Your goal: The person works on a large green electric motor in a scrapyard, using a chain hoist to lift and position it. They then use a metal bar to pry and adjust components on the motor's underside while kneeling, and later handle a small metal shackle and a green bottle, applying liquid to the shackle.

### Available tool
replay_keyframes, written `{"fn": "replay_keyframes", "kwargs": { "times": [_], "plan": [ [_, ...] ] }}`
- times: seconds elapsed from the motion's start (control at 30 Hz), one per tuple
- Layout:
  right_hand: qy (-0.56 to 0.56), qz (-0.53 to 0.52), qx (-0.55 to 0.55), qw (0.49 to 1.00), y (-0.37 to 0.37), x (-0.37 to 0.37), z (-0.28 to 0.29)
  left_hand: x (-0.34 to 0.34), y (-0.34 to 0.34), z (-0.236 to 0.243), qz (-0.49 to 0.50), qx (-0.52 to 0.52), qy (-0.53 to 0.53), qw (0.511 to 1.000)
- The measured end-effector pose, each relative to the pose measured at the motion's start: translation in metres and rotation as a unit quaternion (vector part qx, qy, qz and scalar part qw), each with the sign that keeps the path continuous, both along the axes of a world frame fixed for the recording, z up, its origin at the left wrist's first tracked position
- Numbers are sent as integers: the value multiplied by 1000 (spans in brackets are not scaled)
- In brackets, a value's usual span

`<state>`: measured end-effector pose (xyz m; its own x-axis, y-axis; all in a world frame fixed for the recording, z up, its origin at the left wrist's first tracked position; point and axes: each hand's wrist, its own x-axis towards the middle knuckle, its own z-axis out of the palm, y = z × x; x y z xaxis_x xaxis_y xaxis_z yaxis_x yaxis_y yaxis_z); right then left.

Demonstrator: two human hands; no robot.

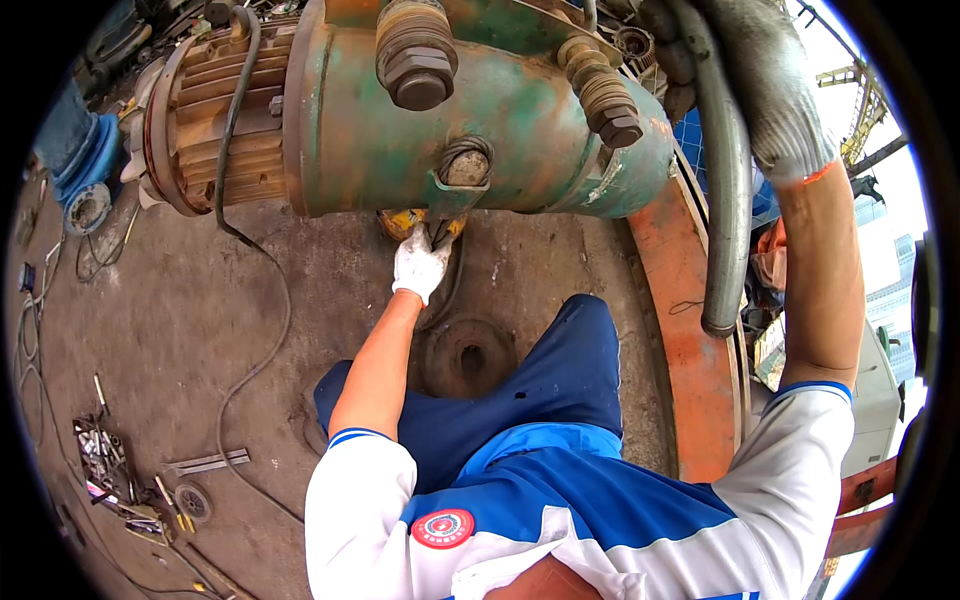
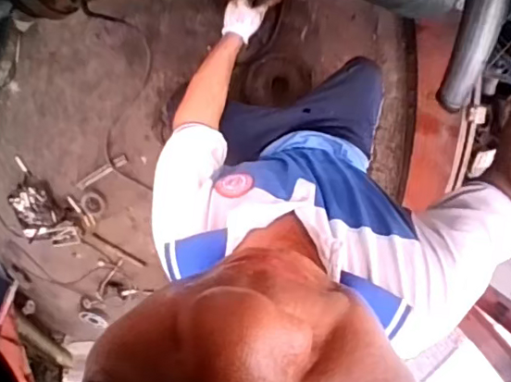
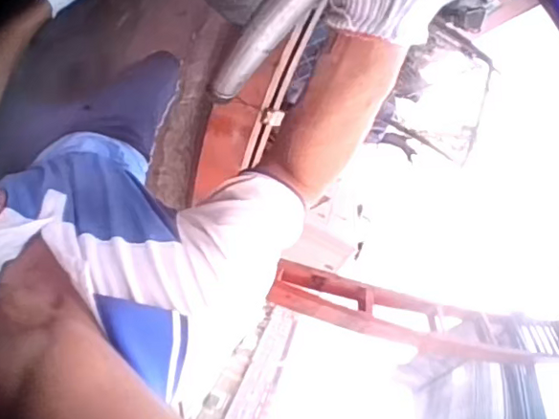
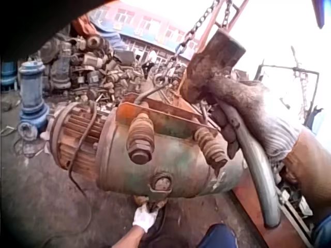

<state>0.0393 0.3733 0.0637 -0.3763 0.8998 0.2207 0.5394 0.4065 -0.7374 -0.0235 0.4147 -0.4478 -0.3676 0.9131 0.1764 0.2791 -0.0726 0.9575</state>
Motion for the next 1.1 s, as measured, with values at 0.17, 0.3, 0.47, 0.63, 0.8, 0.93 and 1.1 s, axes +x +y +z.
{"fn": "replay_keyframes", "kwargs": {
  "times": [0.17, 0.3, 0.47, 0.63, 0.8, 0.93, 1.1],
  "plan": [
    [119, 24, 26, 992, 13, -14, -53, -32, -12, 6, 37, 29, 47, 998],
    [-139, 31, -168, 975, 61, 3, -118, -20, -12, -7, 8, -9, 23, 1000],
    [85, 64, -198, 974, 28, -26, -24, -50, -8, -19, -28, -3, -12, 1000],
    [-99, 51, -149, 983, 41, -12, -69, -39, -4, 5, -56, 14, -8, 998],
    [-168, 51, -236, 956, 56, -18, -66, -35, -18, -4, -57, 4, 8, 998],
    [-28, 31, -137, 990, 31, -43, -22, -55, -24, -2, -91, -24, 1, 996],
    [-180, 12, -132, 975, 33, -11, -105, -48, -16, 3, -111, -51, 7, 993]
  ]
}}
